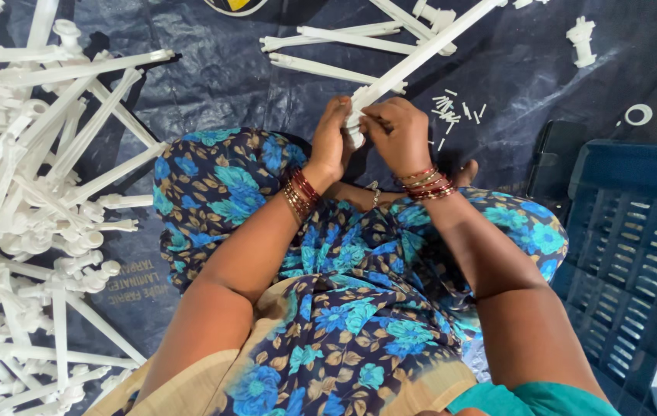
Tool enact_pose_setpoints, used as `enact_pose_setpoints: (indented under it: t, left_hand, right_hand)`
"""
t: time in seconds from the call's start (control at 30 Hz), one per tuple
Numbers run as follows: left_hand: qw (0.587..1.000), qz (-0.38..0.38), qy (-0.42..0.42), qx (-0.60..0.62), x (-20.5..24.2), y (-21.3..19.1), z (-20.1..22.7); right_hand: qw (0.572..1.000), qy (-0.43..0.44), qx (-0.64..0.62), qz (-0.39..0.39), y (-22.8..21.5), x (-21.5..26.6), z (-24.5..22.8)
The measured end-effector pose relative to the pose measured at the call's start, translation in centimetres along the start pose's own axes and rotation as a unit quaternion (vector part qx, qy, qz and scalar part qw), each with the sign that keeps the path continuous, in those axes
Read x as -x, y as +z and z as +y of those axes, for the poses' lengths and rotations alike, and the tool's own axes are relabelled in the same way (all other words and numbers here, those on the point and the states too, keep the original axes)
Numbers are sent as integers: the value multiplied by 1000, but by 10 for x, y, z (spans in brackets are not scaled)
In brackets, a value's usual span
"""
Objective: The person sits on a tarp and assembles white plastic components by hand. They pick up a long plastic rod and a small connector piece, then press them together to form a single unit. The assembled parts are placed into a nearby pile.
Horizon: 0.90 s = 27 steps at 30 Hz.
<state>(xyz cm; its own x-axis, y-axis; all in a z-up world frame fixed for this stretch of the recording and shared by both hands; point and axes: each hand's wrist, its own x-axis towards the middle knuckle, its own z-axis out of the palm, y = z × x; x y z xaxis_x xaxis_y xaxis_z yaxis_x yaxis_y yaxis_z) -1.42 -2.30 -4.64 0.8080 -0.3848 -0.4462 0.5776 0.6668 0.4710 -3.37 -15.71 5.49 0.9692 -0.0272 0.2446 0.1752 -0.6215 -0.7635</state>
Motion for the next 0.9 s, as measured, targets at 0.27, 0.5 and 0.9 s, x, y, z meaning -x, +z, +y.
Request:
enact_pose_setpoints:
  t: [0.27,0.5,0.9]
  left_hand:
    - [999,3,15,-43,1,-5,-4]
    - [936,-7,199,-291,-3,-7,-12]
    - [808,-28,366,-461,12,11,-8]
  right_hand:
    - [1000,-1,27,6,12,8,12]
    - [969,184,-166,-9,25,19,26]
    - [949,212,-232,34,32,29,32]
